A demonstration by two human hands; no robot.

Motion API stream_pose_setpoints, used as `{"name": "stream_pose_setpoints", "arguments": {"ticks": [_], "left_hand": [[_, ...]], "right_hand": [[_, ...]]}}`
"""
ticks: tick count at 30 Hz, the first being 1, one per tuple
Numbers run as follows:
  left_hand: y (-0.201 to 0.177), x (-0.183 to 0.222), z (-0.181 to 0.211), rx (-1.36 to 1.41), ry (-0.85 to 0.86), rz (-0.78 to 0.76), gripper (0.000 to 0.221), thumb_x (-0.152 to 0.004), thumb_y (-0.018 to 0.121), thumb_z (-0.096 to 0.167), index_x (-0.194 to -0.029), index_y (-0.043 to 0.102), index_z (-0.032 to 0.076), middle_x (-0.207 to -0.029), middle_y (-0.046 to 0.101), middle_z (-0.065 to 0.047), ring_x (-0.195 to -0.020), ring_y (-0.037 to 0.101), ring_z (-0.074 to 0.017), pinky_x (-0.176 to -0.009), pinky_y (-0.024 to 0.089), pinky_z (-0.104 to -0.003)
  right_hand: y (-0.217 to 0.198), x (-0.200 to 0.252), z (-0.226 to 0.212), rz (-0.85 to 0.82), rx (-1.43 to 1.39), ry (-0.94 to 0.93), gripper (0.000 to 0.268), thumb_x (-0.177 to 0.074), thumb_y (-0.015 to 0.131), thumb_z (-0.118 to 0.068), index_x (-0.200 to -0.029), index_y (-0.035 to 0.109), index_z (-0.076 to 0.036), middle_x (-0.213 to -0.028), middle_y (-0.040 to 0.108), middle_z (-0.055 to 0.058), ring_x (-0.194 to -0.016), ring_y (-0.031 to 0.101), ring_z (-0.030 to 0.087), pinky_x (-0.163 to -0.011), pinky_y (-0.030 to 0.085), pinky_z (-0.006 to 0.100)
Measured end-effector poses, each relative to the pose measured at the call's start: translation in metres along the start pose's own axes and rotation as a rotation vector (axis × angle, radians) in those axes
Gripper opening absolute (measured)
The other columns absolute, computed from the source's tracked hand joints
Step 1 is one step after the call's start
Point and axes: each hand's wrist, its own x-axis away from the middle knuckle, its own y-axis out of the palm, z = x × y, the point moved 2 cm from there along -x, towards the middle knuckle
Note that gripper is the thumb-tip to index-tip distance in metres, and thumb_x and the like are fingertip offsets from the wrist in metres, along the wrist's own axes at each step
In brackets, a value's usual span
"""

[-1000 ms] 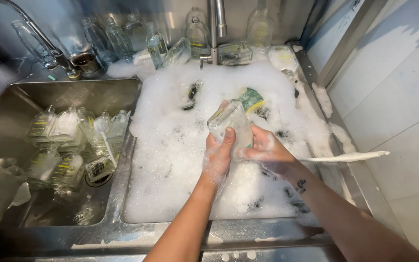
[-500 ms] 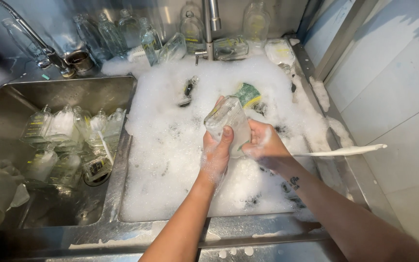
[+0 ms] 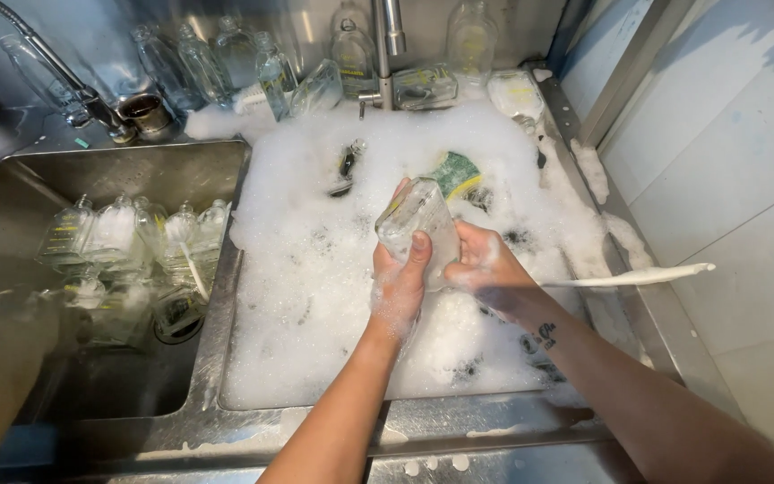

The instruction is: Scrubbing the interior and exterior of glass bottles using a sponge and a long-handled brush in a soapy sink.

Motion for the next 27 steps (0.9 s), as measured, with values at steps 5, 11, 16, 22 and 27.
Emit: {"name": "stream_pose_setpoints", "arguments": {"ticks": [5, 11, 16, 22, 27], "left_hand": [[0.000, 0.001, -0.006, 0.064, -0.048, 0.001, 0.096, -0.088, 0.041, 0.072, -0.161, 0.018, 0.013, -0.160, 0.033, -0.022, -0.147, 0.033, -0.0399, -0.119, 0.032, -0.057], [-0.005, -0.004, -0.007, 0.132, -0.037, -0.011, 0.093, -0.091, 0.034, 0.071, -0.162, 0.013, 0.014, -0.163, 0.029, -0.023, -0.148, 0.030, -0.0415, -0.119, 0.031, -0.058], [-0.004, -0.003, -0.007, 0.046, -0.024, -0.126, 0.088, -0.095, 0.029, 0.068, -0.161, 0.013, 0.013, -0.165, 0.024, -0.025, -0.150, 0.026, -0.0425, -0.121, 0.028, -0.057], [-0.010, -0.013, -0.025, 0.076, -0.100, -0.229, 0.085, -0.093, 0.032, 0.068, -0.162, 0.015, 0.021, -0.162, 0.030, -0.024, -0.147, 0.032, -0.0425, -0.117, 0.034, -0.057], [-0.003, -0.004, -0.014, 0.095, -0.147, -0.236, 0.086, -0.092, 0.033, 0.068, -0.162, 0.016, 0.021, -0.160, 0.035, -0.026, -0.145, 0.037, -0.0416, -0.115, 0.038, -0.056]], "right_hand": [[-0.016, 0.002, 0.005, 0.055, 0.184, 0.007, 0.057, -0.065, 0.059, 0.011, -0.122, 0.066, 0.003, -0.096, 0.075, 0.018, -0.086, 0.070, 0.018, -0.081, 0.061, 0.038], [-0.014, 0.006, -0.033, 0.056, 0.676, -0.511, 0.039, -0.076, 0.080, -0.008, -0.115, 0.077, -0.012, -0.101, 0.075, 0.012, -0.088, 0.072, 0.027, -0.081, 0.058, 0.039], [-0.009, 0.008, -0.031, -0.067, 0.633, -0.557, 0.021, -0.080, 0.083, -0.008, -0.101, 0.081, -0.012, -0.091, 0.076, 0.011, -0.080, 0.072, 0.025, -0.072, 0.058, 0.036], [-0.024, 0.003, -0.017, -0.102, 0.563, -0.427, 0.014, -0.079, 0.082, -0.005, -0.092, 0.083, -0.011, -0.087, 0.079, 0.008, -0.071, 0.069, 0.018, -0.065, 0.057, 0.029], [-0.018, 0.002, -0.016, -0.119, 0.726, -0.487, 0.013, -0.083, 0.077, -0.005, -0.093, 0.080, -0.012, -0.088, 0.077, 0.007, -0.072, 0.071, 0.021, -0.063, 0.059, 0.030]]}}
